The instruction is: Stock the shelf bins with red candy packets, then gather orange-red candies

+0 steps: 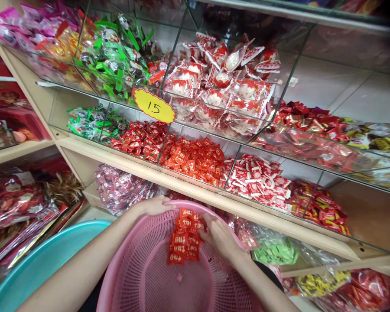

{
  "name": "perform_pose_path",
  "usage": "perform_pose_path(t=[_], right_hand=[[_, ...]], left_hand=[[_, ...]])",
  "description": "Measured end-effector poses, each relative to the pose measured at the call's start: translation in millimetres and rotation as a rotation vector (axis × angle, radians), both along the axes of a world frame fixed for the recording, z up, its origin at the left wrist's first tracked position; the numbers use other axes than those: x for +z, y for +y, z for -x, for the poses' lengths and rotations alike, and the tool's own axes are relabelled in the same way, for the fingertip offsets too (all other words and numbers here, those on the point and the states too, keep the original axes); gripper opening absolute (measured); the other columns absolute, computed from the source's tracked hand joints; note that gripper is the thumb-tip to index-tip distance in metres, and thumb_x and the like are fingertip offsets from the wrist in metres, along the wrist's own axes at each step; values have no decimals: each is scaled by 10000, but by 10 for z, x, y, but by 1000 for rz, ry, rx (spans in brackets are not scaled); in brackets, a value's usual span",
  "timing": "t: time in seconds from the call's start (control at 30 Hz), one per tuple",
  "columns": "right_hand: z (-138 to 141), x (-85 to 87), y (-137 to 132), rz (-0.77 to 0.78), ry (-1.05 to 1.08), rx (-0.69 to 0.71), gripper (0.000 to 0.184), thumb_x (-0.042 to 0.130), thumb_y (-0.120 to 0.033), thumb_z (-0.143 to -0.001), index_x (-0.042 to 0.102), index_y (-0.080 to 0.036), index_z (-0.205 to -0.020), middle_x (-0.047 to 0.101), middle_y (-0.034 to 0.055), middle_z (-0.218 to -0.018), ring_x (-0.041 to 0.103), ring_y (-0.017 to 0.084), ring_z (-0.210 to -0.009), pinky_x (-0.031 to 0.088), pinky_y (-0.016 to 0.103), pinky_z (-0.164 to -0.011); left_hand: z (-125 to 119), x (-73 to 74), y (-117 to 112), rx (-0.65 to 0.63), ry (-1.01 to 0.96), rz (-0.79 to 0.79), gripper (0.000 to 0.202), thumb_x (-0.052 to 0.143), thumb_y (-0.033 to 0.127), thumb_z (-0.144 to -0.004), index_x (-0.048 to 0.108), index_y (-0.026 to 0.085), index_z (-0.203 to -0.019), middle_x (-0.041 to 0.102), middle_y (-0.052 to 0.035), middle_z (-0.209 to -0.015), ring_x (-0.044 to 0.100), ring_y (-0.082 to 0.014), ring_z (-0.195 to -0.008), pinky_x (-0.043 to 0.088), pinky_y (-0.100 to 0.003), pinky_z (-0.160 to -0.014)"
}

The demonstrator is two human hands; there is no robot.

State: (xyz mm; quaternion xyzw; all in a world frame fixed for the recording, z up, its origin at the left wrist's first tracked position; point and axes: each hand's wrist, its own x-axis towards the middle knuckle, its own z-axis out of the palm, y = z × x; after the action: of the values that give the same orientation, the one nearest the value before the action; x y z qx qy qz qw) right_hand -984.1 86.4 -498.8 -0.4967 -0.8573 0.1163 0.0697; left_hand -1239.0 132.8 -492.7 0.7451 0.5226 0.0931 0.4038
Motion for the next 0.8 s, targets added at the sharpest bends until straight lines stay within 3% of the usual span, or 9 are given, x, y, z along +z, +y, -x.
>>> perform_pose_path(t=[0.3,0.8], right_hand=[[-84,-89,5,10,37,10,452,503,-270,-788,386,-177,-1215,585,106,-1044,543,216,-983,409,312,-797],[-21,-40,12,31,26,-2,381,445,-238,-811,411,-180,-1186,584,101,-1033,560,204,-923,405,285,-746]], left_hand=[[4,-10,5,-9,-3,-1,472,377,635,-703,368,185,-558,326,38,-526,305,-94,-493,235,-220,-460],[-7,25,-17,26,4,19,477,395,644,-690,398,181,-573,355,40,-527,329,-97,-502,252,-212,-461]])
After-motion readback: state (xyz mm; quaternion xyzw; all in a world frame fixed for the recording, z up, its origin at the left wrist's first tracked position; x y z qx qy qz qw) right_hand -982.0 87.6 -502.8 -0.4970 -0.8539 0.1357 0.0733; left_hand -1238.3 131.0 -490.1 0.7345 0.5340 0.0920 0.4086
